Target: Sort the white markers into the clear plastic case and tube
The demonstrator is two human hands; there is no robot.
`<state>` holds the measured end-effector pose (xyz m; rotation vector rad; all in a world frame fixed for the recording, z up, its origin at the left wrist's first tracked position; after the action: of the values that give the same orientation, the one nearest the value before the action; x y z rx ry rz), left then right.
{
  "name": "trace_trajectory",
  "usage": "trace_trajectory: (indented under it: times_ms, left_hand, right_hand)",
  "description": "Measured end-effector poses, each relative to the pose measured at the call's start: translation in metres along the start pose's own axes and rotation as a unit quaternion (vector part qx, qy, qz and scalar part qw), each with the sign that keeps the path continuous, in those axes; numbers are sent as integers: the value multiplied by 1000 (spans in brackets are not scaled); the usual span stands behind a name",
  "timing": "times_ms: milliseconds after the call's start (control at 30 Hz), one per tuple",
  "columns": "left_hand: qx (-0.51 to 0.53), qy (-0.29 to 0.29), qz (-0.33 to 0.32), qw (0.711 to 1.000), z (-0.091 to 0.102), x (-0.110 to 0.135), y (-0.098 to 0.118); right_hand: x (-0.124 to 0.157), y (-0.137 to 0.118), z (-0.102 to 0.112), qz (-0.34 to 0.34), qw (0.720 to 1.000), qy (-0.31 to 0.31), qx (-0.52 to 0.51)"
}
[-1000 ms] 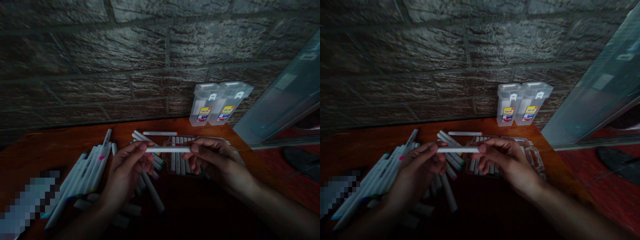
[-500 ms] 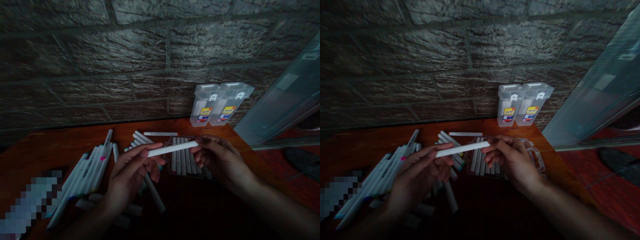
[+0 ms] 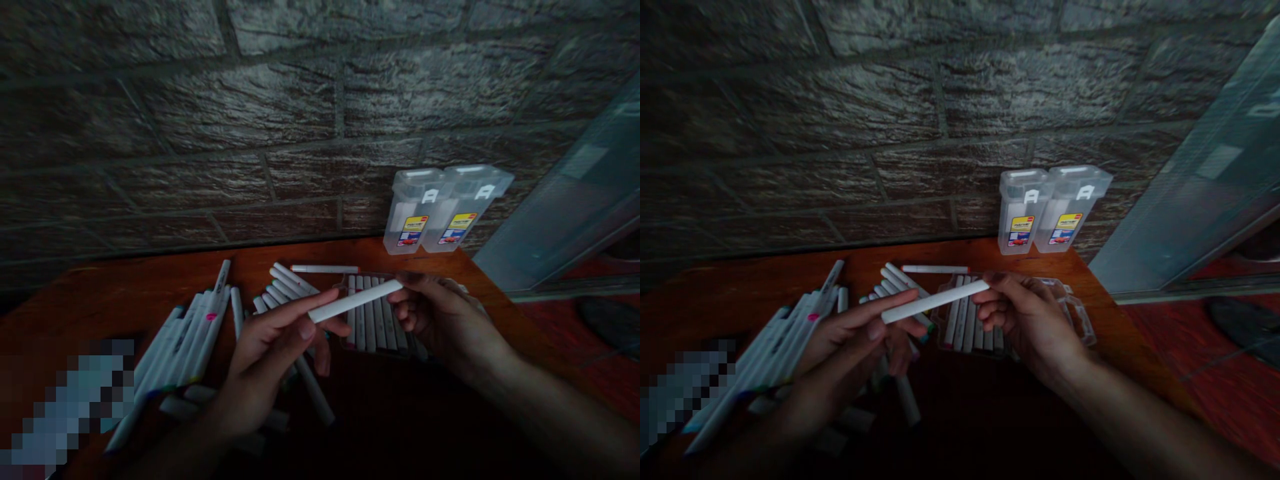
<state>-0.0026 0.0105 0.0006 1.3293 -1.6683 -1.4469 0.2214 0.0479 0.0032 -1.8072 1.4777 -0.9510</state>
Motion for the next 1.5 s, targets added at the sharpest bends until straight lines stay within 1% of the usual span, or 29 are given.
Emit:
trace_trajectory:
  times_ms: [167, 233, 367, 567, 667, 800, 867, 1033, 1167, 1267, 1400, 1500]
  left_hand:
    - [-88, 20, -30, 995, -2, 1, 6]
    - [-103, 30, -32, 994, -3, 1, 8]
    - [-69, 24, -6, 997, -2, -1, 6]
    - [40, 13, 24, 999, 2, -3, -2]
    - [73, 24, 39, 996, 3, -4, -4]
    - [39, 63, 39, 996, 6, -7, -5]
    - [21, 72, 36, 997, 6, -8, -6]
    - [7, 71, 36, 997, 6, -7, -6]
    - [-26, 60, 17, 998, 4, -5, -1]
    - [-45, 49, 15, 998, -1, -6, 4]
    - [-46, 65, 19, 997, -5, -7, 9]
    - [-43, 68, 22, 997, -5, -6, 8]
  right_hand:
    - [-1, 1, 0, 5, 1000, -4, -5]
    - [-1, 1, -1, 6, 1000, -7, -4]
    - [0, 1, -2, 10, 1000, -6, -3]
    - [0, 1, 0, 18, 1000, -16, 4]
    - [2, -2, -1, 42, 998, -27, 31]
    - [6, -7, -4, 102, 989, -49, 92]
    - [7, -8, -4, 119, 985, -56, 110]
    - [6, -8, -2, 124, 984, -58, 115]
    - [5, -8, -3, 124, 984, -52, 114]
    - [5, -9, -5, 125, 984, -50, 115]
    - [6, -9, -6, 131, 982, -54, 123]
    - [7, -10, -5, 136, 979, -55, 138]
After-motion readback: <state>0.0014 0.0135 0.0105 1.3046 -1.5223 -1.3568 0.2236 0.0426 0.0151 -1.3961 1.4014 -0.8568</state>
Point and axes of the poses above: each hand's wrist, its own x-axis away from the middle knuckle, its own z-axis out of the back of the hand, y = z × x, the point moved 3 cm from there along -x, towards the middle knuckle, and after that the axes turned 1 degree about -y, right-handed, at the moved point
